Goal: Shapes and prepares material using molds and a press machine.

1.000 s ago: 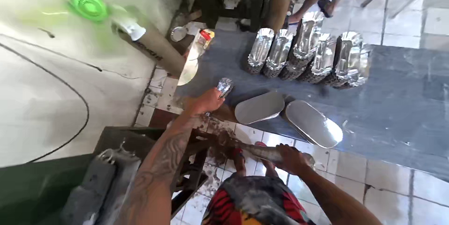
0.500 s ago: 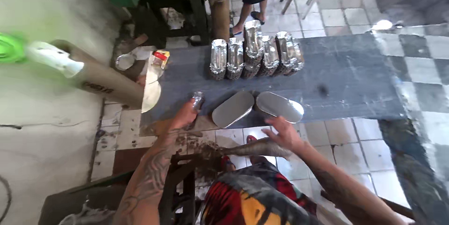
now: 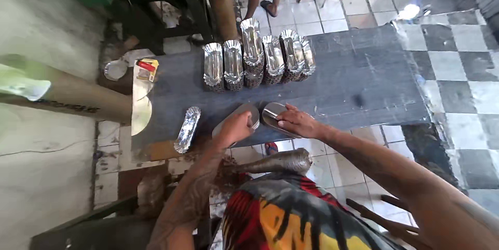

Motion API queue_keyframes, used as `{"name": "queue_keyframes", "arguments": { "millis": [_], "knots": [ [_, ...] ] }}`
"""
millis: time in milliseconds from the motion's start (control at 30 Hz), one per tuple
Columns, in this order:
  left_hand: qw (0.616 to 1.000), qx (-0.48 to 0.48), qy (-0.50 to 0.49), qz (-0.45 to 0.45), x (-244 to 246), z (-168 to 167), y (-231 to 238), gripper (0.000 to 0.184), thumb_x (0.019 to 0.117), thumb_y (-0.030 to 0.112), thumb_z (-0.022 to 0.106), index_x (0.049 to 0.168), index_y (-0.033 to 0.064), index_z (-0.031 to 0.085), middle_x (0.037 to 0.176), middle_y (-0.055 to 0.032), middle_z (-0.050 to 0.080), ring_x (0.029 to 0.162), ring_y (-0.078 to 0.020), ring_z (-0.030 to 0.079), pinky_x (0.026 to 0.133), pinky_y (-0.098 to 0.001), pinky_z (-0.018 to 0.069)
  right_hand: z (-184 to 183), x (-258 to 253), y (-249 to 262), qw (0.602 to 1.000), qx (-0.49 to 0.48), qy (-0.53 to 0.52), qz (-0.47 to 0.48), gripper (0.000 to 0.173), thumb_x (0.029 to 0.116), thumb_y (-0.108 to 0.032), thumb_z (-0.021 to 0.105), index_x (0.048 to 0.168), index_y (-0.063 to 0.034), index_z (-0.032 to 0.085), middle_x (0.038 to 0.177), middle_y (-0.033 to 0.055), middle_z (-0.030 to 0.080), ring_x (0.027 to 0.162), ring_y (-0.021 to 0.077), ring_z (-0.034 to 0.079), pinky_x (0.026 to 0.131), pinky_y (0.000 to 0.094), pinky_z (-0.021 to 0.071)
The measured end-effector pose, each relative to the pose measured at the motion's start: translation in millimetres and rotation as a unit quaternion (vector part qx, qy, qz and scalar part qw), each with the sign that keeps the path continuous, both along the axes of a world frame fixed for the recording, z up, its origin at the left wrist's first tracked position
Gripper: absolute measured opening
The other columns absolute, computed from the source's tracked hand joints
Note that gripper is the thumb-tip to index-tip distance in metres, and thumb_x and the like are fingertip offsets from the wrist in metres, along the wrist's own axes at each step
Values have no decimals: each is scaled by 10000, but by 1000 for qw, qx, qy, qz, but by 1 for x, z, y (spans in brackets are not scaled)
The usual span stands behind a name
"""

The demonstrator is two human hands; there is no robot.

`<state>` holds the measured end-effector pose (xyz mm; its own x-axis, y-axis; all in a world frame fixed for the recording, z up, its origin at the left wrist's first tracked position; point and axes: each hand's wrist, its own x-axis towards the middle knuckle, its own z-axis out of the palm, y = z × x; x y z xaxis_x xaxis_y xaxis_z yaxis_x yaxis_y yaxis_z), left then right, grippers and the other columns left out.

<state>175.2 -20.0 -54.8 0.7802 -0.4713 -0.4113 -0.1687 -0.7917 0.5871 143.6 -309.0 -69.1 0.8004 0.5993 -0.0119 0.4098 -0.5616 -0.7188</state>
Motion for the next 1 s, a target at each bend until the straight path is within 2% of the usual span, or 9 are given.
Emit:
{"name": "queue_keyframes", "arguments": {
  "millis": [133, 333, 400, 500, 600, 700, 767, 867, 1000],
  "knots": [
    [978, -82, 175, -76, 31, 8, 19, 514, 989, 259, 694, 1437, 56, 545, 1207, -184, 682, 1044, -277, 682, 957, -508, 540, -8, -5, 0, 999, 28, -32, -10, 357, 1072, -293, 498, 1150, -38, 736, 1126, 76, 746, 1171, 181, 667, 1262, 492, 258],
    [961, -109, 249, -59, 35, 17, 22, 469, 989, 192, 684, 1415, 47, 552, 1146, -147, 691, 923, -193, 677, 864, -404, 567, -10, -18, 10, 990, 3, -131, -52, 233, 862, -142, 654, 1032, -14, 749, 1017, 120, 753, 1059, 287, 703, 1179, 521, 385],
    [967, -97, 234, -42, 33, 21, 20, 506, 989, 187, 686, 1450, 59, 519, 1171, -163, 685, 949, -230, 684, 875, -441, 568, 31, -17, 15, 990, -47, -98, -88, 271, 882, -127, 651, 1107, -5, 739, 1116, 157, 731, 1116, 335, 679, 1020, 507, 524],
    [991, -64, 119, -10, 5, 42, 16, 613, 1006, 118, 611, 1567, 101, 364, 1287, -236, 637, 1082, -370, 674, 932, -580, 547, 71, -17, 30, 989, -118, 1, -88, 344, 926, -73, 627, 1255, 23, 651, 1250, 190, 661, 1195, 360, 608, 1037, 513, 493],
    [990, -121, -18, 72, -49, 78, 27, 402, 1032, 86, 479, 1429, 110, 535, 1048, -192, 695, 868, -323, 693, 754, -548, 576, 76, -30, 49, 995, -38, 16, -89, 334, 953, -25, 572, 1273, 45, 636, 1271, 204, 651, 1215, 329, 604, 1074, 477, 474],
    [854, -408, 47, 320, -105, 91, 49, 261, 908, 53, 448, 1051, 103, 661, 875, -1, 713, 751, -80, 685, 664, -303, 598, 88, -59, 103, 913, 287, 231, -176, 283, 1042, -85, 474, 1292, -44, 601, 1075, 79, 718, 902, 146, 708, 792, 338, 614],
    [747, -495, 131, 423, -132, 78, 61, 236, 906, 82, 462, 1079, 120, 618, 910, -8, 723, 794, -111, 710, 685, -344, 617, 86, -79, 153, 810, 413, 356, -217, 252, 1037, -149, 429, 1221, -125, 599, 925, 42, 721, 772, 139, 705, 686, 362, 619],
    [628, -540, 194, 526, -169, 59, 75, 230, 902, 104, 475, 1105, 135, 579, 902, -32, 701, 793, -138, 704, 681, -352, 607, 81, -100, 191, 790, 385, 444, -174, 266, 1025, -96, 423, 1235, -89, 587, 940, 72, 711, 820, 168, 706, 744, 383, 612],
    [487, -675, 100, 545, -209, 27, 65, 293, 866, 68, 448, 686, 212, 628, 676, 42, 690, 626, -37, 667, 590, -232, 574, 72, -106, 195, 746, 391, 539, -18, 256, 952, 9, 525, 1145, -66, 677, 1016, 74, 743, 925, 154, 718, 852, 377, 606]
  ]
}}
